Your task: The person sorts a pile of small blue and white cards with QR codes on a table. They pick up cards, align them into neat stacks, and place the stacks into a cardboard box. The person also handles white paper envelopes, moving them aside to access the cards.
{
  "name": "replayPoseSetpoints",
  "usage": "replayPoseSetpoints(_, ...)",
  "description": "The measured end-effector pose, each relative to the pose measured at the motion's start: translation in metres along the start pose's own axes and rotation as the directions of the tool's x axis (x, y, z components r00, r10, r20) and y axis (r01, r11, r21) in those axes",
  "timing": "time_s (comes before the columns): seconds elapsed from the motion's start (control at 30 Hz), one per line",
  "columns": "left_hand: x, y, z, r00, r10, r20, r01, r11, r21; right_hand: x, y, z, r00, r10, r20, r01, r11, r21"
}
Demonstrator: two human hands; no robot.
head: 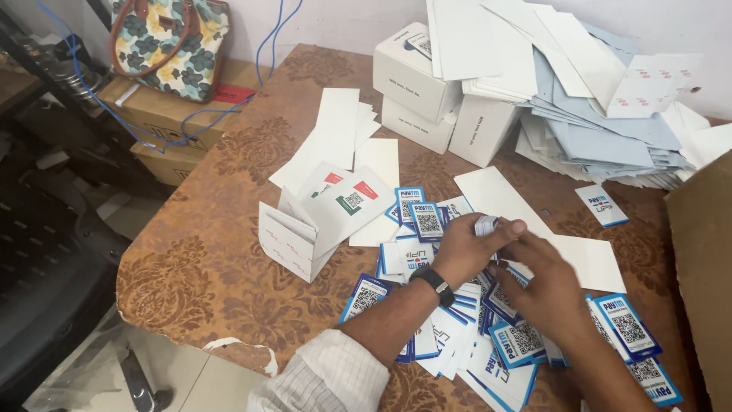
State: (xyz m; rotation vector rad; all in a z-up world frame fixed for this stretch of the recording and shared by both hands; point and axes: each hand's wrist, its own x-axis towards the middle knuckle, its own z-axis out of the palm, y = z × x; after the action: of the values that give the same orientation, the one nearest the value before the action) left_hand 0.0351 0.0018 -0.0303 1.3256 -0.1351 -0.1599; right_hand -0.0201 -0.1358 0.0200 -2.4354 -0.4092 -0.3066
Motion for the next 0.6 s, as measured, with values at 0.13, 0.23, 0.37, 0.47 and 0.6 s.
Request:
replayPoseSetpoints(0.13,-0.005,-0.003,0.007,0.982,0.005,0.189,0.012,0.996,-0.091,0.005,0.009,-0.015,0.925,-0.325,-0.198,0.289,0.938,-0.193)
replayPoseSetpoints(0.23,-0.010,-0.006,0.012,0.966,0.017,0.257,-0.012,1.000,-0.019,0.001,0.017,-0.012,0.993,-0.116,0.028,0.118,0.988,-0.102)
replayPoseSetpoints(0.37,-0.014,0.008,0.016,0.954,-0.052,0.295,0.084,0.991,-0.099,-0.006,0.026,-0.014,0.994,-0.086,-0.060,0.082,0.995,-0.064)
replayPoseSetpoints(0.47,-0.029,0.037,0.012,0.959,-0.035,0.280,0.007,0.995,0.102,-0.003,0.024,-0.018,0.980,-0.114,-0.165,0.114,0.993,-0.011)
replayPoseSetpoints(0.6,-0.075,0.075,-0.058,0.991,0.127,-0.031,-0.096,0.868,0.487,-0.006,0.027,-0.027,0.949,-0.117,-0.294,0.127,0.992,0.016)
